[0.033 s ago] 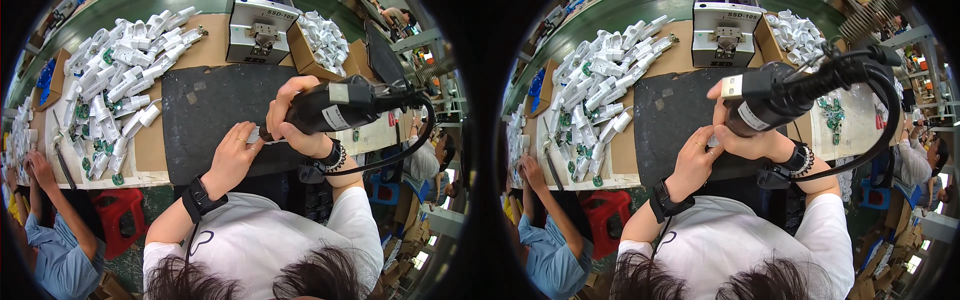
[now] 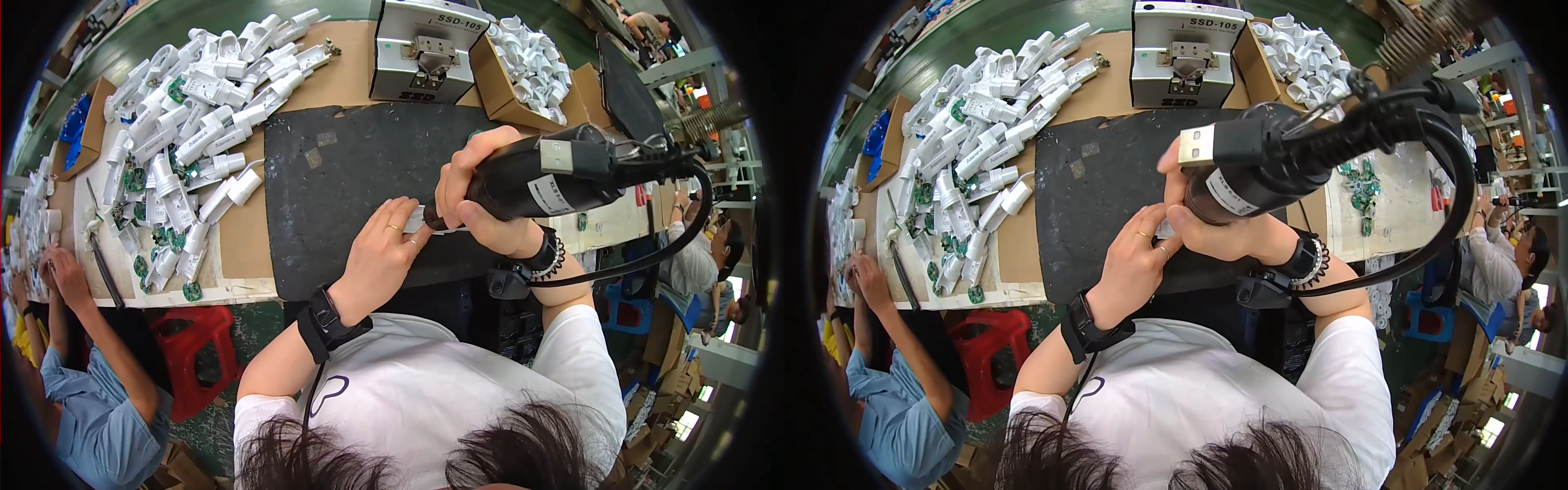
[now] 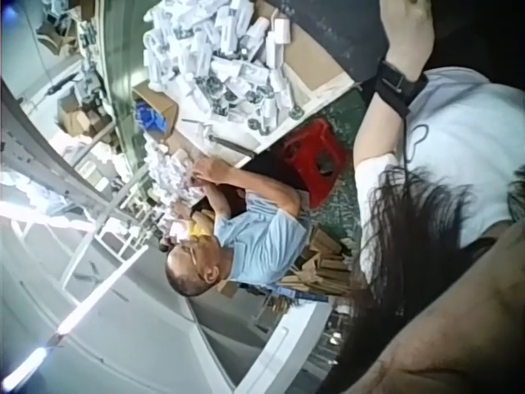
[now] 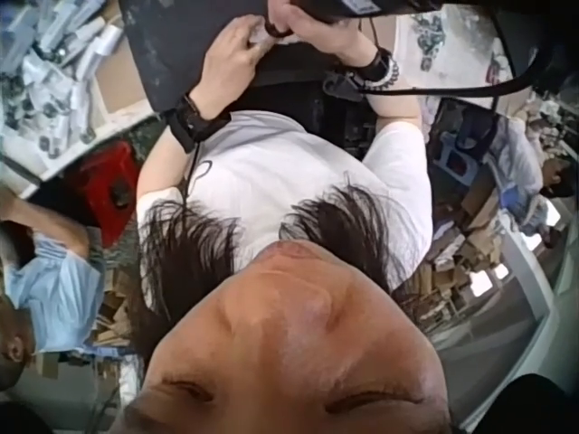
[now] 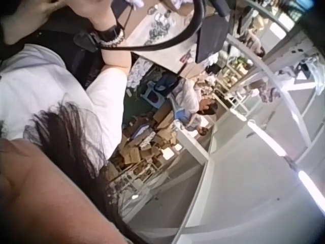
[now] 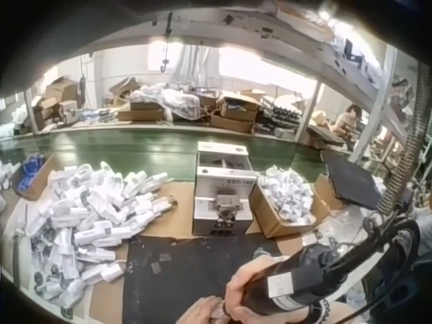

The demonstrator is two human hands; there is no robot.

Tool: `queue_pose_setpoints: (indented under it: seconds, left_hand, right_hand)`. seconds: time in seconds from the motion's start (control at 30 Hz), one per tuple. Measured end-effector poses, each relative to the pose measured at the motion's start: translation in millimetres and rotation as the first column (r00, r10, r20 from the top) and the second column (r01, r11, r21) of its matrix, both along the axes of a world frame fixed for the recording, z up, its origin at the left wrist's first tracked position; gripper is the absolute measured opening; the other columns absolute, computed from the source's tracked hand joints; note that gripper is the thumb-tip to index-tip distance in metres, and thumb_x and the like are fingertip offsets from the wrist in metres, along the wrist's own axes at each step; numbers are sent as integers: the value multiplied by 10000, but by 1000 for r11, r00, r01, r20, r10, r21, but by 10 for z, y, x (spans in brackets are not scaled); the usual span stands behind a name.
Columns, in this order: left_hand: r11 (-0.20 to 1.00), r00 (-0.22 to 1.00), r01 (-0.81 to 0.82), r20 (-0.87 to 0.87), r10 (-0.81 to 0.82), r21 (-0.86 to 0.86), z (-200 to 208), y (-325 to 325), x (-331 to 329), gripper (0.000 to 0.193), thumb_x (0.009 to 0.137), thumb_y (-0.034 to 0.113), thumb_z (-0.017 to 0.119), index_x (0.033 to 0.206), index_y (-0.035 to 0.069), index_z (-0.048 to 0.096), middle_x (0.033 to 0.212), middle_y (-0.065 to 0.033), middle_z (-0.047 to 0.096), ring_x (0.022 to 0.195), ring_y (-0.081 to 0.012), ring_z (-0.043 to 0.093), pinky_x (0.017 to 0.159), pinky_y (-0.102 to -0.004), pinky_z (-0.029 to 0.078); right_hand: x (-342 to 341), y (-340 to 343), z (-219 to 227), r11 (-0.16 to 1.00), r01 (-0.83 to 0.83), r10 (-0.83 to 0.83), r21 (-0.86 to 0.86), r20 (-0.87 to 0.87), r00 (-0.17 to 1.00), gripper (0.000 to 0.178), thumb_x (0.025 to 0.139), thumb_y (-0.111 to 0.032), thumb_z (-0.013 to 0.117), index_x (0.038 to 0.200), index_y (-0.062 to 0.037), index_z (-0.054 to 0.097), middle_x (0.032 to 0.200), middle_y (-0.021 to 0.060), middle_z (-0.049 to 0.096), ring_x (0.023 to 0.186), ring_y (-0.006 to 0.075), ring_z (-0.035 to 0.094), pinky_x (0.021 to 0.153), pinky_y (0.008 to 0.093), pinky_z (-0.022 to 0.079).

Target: The person fits a circuit board into a white plastic housing, secures it with a power tool, and places the assembly into a black tray. They then reposition a black mat on the workbench and reach for another circuit board.

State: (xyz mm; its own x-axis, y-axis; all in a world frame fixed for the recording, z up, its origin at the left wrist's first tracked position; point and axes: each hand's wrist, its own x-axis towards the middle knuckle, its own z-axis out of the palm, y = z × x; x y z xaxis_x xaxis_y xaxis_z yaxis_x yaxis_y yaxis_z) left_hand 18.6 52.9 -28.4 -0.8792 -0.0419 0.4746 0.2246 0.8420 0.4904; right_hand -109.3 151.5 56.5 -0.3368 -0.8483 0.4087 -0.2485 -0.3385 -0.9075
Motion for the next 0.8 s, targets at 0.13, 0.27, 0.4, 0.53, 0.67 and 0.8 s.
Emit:
queue_pose_setpoints:
  seconds: [0.13,0.27,0.4,0.53,0.67,0.8]
  left_hand:
    - [1000,1000,0,-17,-1,-28,-15,-29,-11,242,682,34,612,917,59,664,1051,-138,530,993,-287,541,860,-369,459]
    - [1000,1000,-1,-8,1,-14,2,-37,-21,245,682,24,609,917,63,665,1054,-137,529,990,-287,542,845,-363,466]
    - [1000,1000,-7,-23,7,-5,-21,6,-3,264,679,9,606,930,69,664,1052,-139,531,993,-287,542,825,-357,475]
    - [1000,1000,1,-19,-1,-5,12,29,9,261,682,-7,592,925,59,664,1025,-145,540,964,-283,555,809,-348,483]
    - [988,999,-11,-45,18,156,-23,-9,7,252,728,-37,587,966,40,613,993,-139,563,868,-291,589,761,-336,484]
    - [869,994,-54,111,-1,491,100,-86,53,242,774,0,603,1001,11,520,950,-132,576,799,-272,598,741,-306,476]
  right_hand:
    - [1,4,-79,998,54,-54,-20,9,998,331,786,-56,574,996,-92,320,593,30,460,479,121,454,491,269,426]
    - [-1,-15,-123,996,78,-77,-43,36,996,335,785,-56,572,1003,-92,321,596,33,459,477,125,456,492,270,427]
    - [16,-1,-154,991,98,-93,-87,60,994,339,784,-55,570,1011,-94,321,599,36,457,475,131,458,492,271,429]
    - [-12,42,-117,992,79,-64,-93,159,985,402,785,-72,542,1109,-89,304,601,39,448,483,140,453,507,282,425]
    - [-109,84,144,919,320,-266,-228,239,934,493,779,-89,510,1211,-80,272,604,44,433,502,144,445,530,292,416]
    - [-264,208,451,845,405,-375,-349,154,914,534,773,-83,481,1257,-63,257,606,48,417,519,142,433,547,295,405]
